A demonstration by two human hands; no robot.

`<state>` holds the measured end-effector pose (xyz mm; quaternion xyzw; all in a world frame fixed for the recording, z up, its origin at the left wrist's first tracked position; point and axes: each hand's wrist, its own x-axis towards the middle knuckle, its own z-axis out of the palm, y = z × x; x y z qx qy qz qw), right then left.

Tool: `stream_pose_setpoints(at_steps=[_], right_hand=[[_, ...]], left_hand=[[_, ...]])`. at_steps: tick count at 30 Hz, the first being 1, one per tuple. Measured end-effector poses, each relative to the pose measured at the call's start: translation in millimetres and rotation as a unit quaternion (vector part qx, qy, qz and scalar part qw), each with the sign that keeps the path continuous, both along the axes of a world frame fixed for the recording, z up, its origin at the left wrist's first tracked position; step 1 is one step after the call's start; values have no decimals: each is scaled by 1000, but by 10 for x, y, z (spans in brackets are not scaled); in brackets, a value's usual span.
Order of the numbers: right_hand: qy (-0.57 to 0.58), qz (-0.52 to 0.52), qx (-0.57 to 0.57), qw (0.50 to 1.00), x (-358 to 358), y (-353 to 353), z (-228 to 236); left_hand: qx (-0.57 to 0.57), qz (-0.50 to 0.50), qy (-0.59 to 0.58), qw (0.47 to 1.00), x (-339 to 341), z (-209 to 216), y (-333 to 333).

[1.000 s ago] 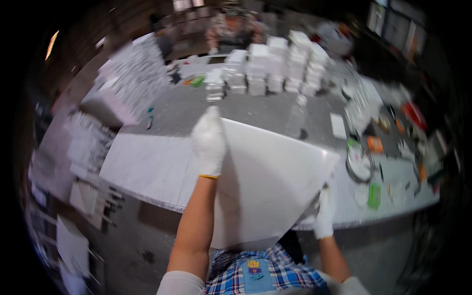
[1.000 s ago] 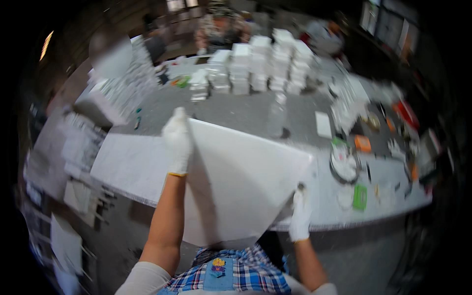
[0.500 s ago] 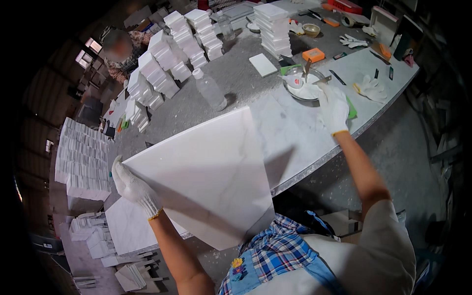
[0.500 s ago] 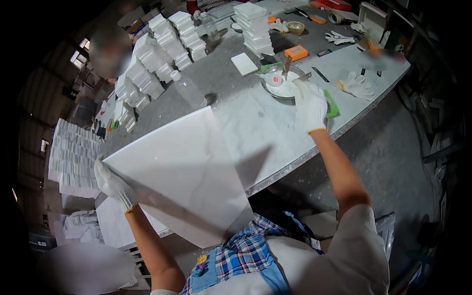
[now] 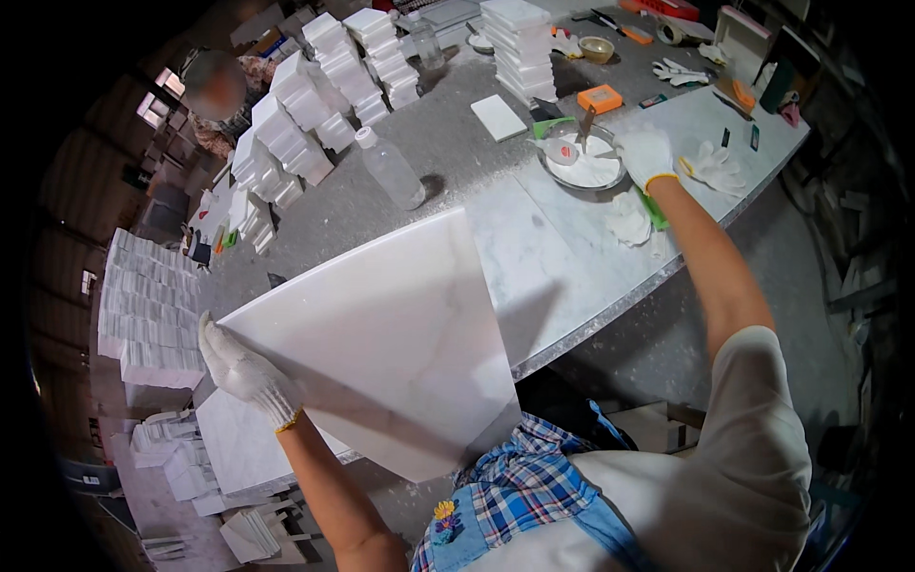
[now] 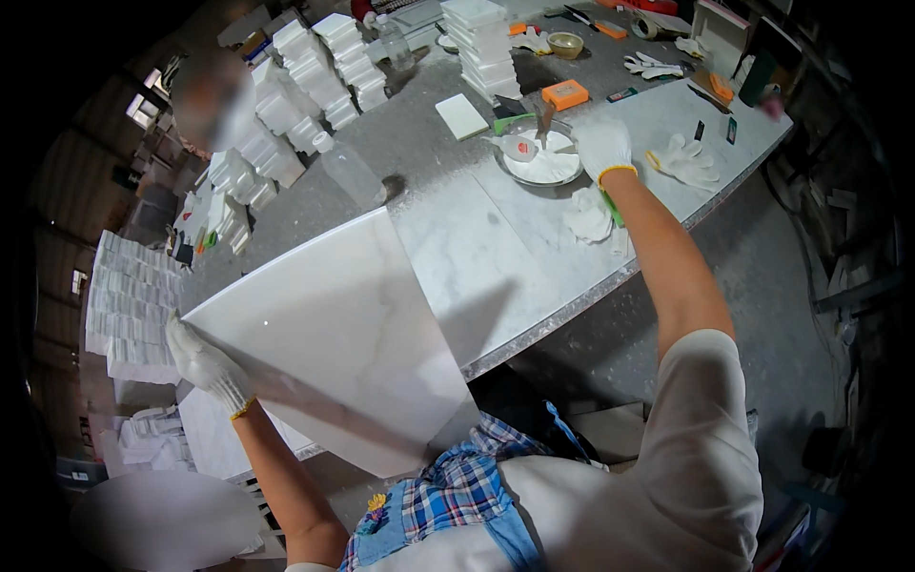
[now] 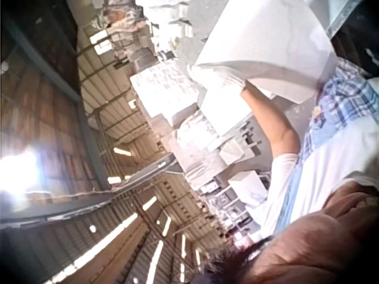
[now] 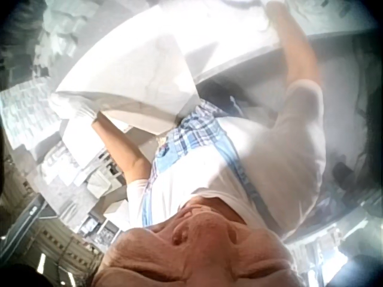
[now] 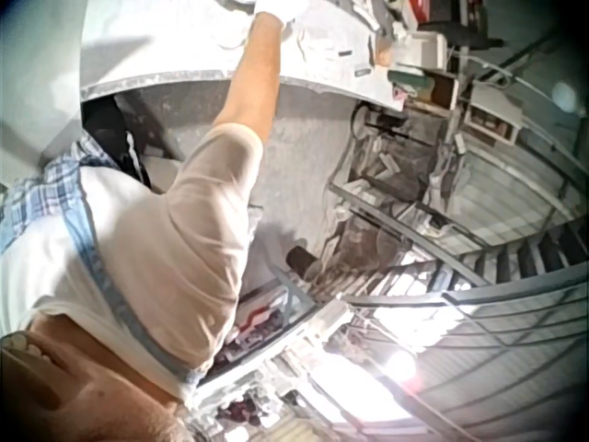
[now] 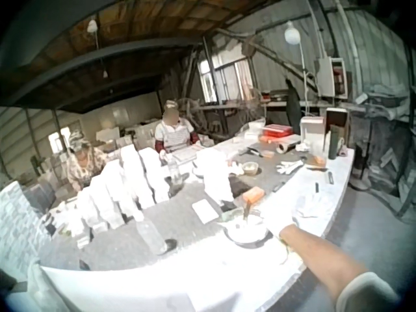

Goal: The person handles large white rectangular tiles at a workbench. They wipe the surface of a tile with a green sponge, then use a metal scraper to clean the edges and corners. The person repeatedly flips and repositions the tile to access different sides while other workers handle similar items in the background.

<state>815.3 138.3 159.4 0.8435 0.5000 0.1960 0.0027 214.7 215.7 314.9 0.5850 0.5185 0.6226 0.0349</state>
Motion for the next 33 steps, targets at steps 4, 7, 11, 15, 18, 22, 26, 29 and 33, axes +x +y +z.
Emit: stream_pose_setpoints(at_steps=[4, 7, 11, 15, 18, 22, 26, 29, 33], right_hand=[[92, -28, -7, 995, -10, 0, 116], [191, -15, -19, 981, -27, -6, 206], [290, 61, -47, 954, -169, 76, 239], [324, 14, -60, 944, -351, 214, 216], [331, -4, -46, 942, -464, 228, 217], [323, -8, -36, 946, -523, 171, 241], [354, 8, -61, 933, -459, 198, 151], [359, 15, -56, 931, -317, 226, -26], [315, 26, -83, 945, -407, 295, 24]], left_hand=[[8, -76, -84, 994, -385, -248, 202], [-18, -119, -168, 978, -499, -338, 252], [-21, -81, -147, 986, -457, -310, 218], [-6, -65, -123, 990, -477, -305, 219], [-11, -88, -151, 985, -522, -315, 220], [-14, -115, -172, 978, -543, -327, 209], [-24, -134, -161, 978, -508, -308, 149], [-47, -126, -163, 977, -398, -236, 139], [-42, -112, -155, 981, -455, -243, 108]])
